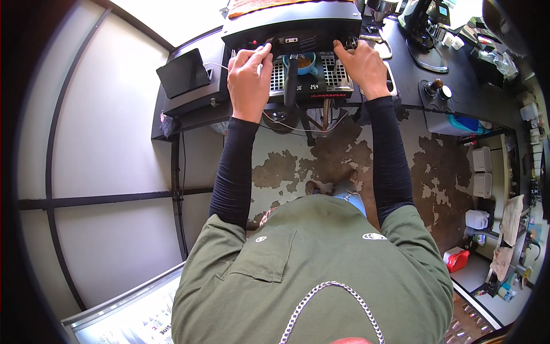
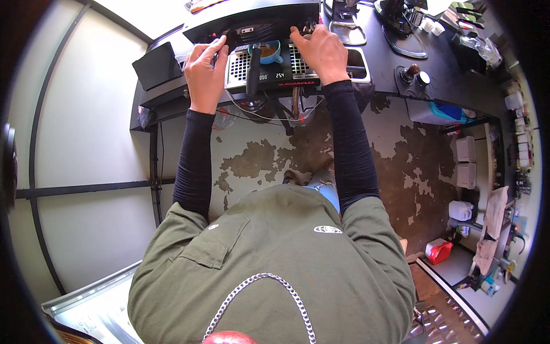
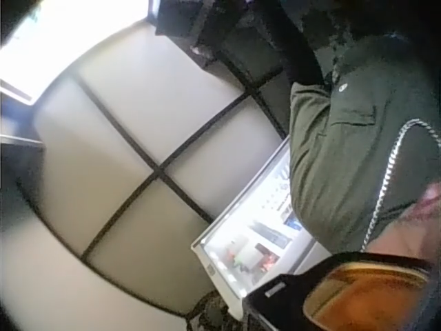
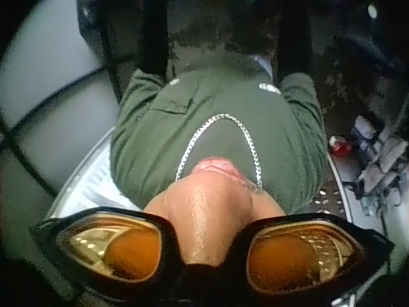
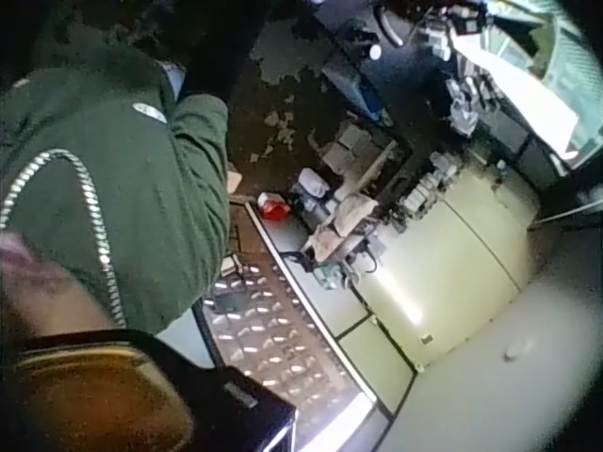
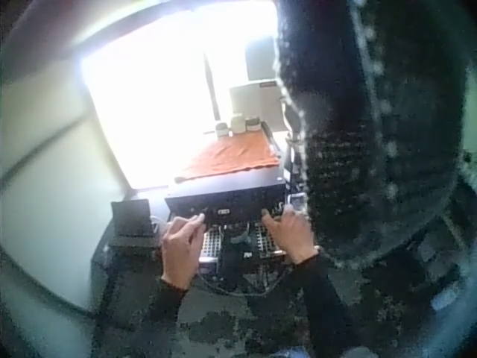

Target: Brewing coffee using an espresso machine, grinder, and scales.

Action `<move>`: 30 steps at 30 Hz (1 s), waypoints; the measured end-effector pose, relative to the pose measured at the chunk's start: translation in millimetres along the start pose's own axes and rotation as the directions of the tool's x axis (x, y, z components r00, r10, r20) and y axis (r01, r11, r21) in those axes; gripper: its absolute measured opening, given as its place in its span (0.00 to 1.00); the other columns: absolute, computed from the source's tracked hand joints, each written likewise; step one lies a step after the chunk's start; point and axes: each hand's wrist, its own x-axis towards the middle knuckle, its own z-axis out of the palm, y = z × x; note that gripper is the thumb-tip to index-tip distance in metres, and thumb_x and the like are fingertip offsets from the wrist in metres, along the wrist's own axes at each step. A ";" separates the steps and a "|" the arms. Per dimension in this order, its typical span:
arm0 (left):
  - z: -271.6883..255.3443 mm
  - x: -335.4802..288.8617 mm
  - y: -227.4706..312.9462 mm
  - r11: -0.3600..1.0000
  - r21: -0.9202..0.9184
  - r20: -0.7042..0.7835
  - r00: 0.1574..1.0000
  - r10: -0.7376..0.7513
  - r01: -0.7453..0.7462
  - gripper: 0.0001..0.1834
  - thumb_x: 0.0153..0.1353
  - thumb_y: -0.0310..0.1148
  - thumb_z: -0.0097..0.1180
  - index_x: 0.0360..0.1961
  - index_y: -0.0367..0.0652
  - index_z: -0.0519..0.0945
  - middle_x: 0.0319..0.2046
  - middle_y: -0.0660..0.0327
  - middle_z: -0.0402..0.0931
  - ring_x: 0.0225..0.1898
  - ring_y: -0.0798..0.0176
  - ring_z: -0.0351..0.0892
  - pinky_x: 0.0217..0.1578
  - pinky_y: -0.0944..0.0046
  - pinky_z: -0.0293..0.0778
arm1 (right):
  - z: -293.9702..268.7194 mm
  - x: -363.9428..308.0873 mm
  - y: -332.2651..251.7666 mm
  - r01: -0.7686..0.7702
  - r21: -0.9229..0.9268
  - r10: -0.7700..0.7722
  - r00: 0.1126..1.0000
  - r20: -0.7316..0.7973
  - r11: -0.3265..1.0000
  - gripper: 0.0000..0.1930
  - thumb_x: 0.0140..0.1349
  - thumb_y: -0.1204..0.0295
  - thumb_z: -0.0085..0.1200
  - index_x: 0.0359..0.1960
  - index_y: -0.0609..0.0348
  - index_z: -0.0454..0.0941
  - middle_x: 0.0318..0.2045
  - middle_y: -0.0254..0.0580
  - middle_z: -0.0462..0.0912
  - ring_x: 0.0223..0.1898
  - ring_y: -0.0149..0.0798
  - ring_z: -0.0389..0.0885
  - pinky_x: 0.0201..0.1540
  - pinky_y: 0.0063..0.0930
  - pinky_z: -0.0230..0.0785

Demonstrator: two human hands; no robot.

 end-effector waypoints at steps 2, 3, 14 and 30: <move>0.4 -0.3 -0.6 1.000 -0.001 -0.002 1.000 0.002 -0.002 0.12 0.63 0.31 0.67 0.48 0.47 0.90 0.32 0.60 0.83 0.37 0.60 0.82 0.42 0.60 0.77 | 1.0 0.5 0.7 -0.001 0.000 0.001 1.000 0.001 1.000 0.36 0.63 0.38 0.55 0.38 0.68 0.85 0.34 0.63 0.88 0.40 0.60 0.89 0.45 0.48 0.81; 1.1 -0.9 -1.8 1.000 -0.003 -0.005 1.000 0.003 -0.003 0.12 0.63 0.31 0.67 0.48 0.47 0.90 0.32 0.60 0.83 0.37 0.60 0.82 0.42 0.61 0.77 | 1.8 0.7 0.8 -0.001 -0.006 0.001 1.000 0.005 1.000 0.36 0.63 0.38 0.55 0.39 0.68 0.85 0.34 0.63 0.88 0.41 0.60 0.89 0.45 0.48 0.81; 1.5 -1.1 0.1 1.000 0.000 -0.011 1.000 -0.004 0.004 0.12 0.62 0.30 0.67 0.48 0.47 0.90 0.32 0.60 0.83 0.37 0.60 0.82 0.41 0.61 0.77 | 1.3 1.3 1.0 -0.001 -0.003 0.001 1.000 0.013 1.000 0.36 0.62 0.38 0.55 0.39 0.69 0.85 0.34 0.64 0.88 0.41 0.61 0.89 0.45 0.48 0.81; 1.2 -1.3 3.4 0.992 -0.112 -0.015 0.998 -0.059 0.057 0.12 0.61 0.27 0.66 0.46 0.43 0.90 0.34 0.58 0.82 0.37 0.55 0.85 0.40 0.60 0.80 | 0.6 0.0 -0.7 -0.006 -0.003 0.006 1.000 0.000 1.000 0.35 0.62 0.38 0.55 0.38 0.68 0.84 0.34 0.63 0.88 0.41 0.61 0.89 0.46 0.49 0.81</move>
